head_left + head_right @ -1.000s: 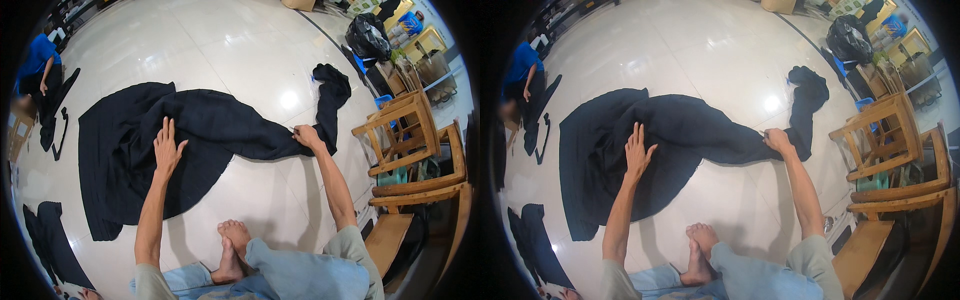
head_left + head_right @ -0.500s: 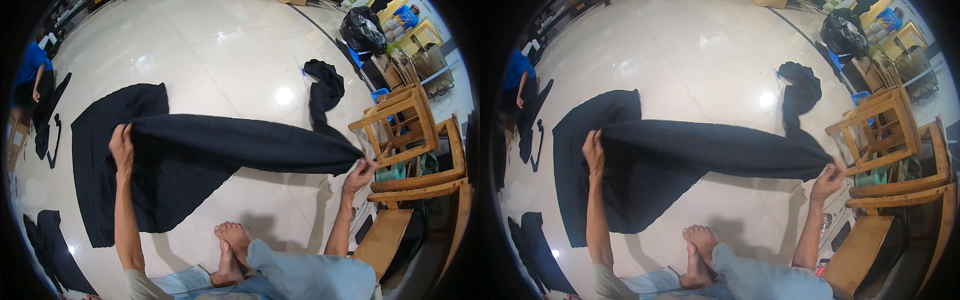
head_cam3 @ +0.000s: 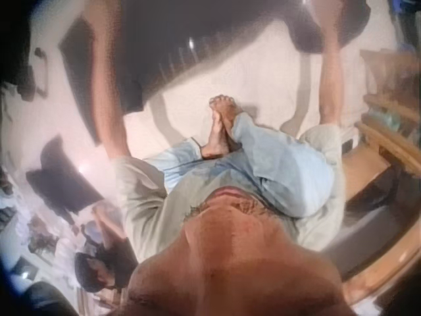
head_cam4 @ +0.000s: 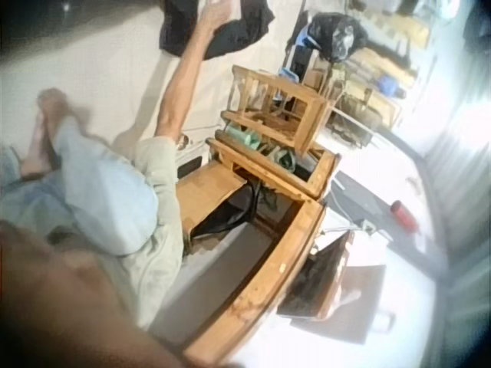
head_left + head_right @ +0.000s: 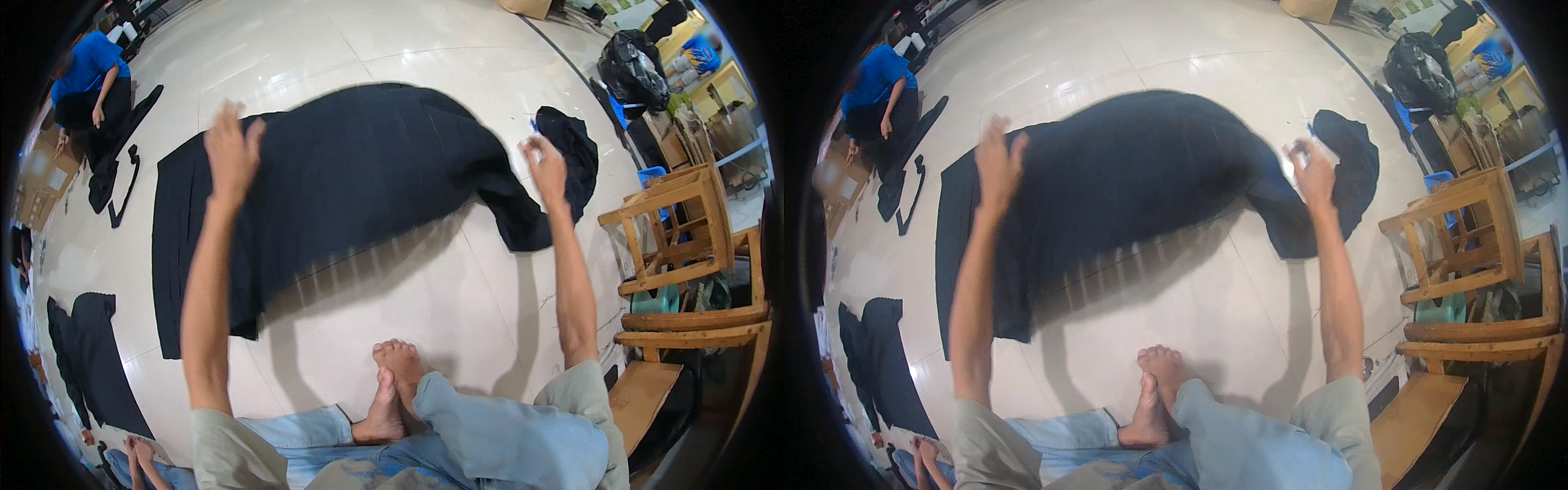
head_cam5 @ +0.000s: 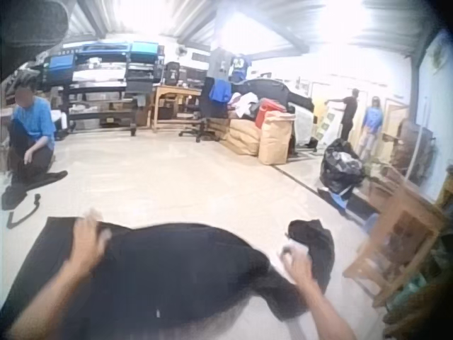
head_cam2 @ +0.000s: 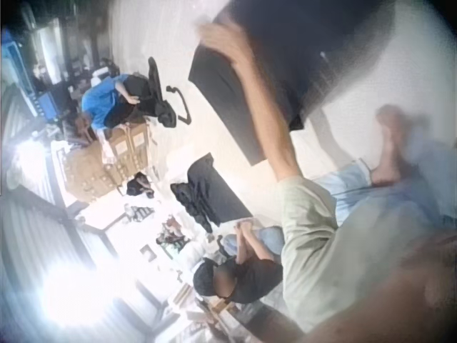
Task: The person sits on the floor and uses a red utility knife to cut a large piece of black fabric into vertical strips. They repeatedly slice the material, creating a fringed effect, and occasionally adjust the fabric's position to continue cutting.
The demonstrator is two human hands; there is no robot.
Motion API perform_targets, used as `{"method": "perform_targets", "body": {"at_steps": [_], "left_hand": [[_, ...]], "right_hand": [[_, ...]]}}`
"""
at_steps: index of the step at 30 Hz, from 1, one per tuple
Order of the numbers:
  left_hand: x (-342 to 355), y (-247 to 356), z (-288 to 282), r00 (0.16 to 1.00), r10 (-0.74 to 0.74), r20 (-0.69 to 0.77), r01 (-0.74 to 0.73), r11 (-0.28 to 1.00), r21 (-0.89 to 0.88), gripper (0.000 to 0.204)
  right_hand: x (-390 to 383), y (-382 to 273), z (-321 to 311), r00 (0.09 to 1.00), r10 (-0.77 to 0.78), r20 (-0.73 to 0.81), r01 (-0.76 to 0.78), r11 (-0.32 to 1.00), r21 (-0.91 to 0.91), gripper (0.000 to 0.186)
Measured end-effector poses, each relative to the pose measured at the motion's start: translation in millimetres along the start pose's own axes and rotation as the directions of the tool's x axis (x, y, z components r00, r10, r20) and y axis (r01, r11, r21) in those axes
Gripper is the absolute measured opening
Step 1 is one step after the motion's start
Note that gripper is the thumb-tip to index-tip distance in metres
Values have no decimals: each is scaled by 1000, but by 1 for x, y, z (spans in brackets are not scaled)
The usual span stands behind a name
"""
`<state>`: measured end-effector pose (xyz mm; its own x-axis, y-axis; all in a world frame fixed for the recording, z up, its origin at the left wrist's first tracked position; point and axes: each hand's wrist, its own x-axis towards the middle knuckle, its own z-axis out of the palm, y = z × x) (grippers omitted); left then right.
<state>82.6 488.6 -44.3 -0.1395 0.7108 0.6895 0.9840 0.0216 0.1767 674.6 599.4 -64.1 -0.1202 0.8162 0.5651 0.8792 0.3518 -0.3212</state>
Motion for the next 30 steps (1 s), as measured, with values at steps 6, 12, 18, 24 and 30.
{"method": "perform_targets", "body": {"at_steps": [6, 12, 18, 24, 30], "left_hand": [[-220, 36, -12, 602, -38, 798, 126, 991, -48, 95], [-198, 37, 3, 722, -153, 674, 137, 988, 77, 90], [-164, 57, 40, 915, 268, 302, -285, 958, 15, 55], [-130, 48, 73, 863, -301, 406, 443, 837, -321, 22], [-89, -68, 13, 659, -748, -80, 521, 531, -669, 31]], "right_hand": [[-140, -36, 48, 946, 233, 223, -220, 972, -82, 52], [-167, 15, 33, 907, 256, 334, -196, 959, -204, 47], [-116, 21, 50, 938, 222, 265, -160, 958, -238, 48], [-98, 51, 39, 899, 212, 382, -107, 955, -276, 33], [-143, 32, -44, 967, 251, -28, -241, 949, 205, 23]]}}
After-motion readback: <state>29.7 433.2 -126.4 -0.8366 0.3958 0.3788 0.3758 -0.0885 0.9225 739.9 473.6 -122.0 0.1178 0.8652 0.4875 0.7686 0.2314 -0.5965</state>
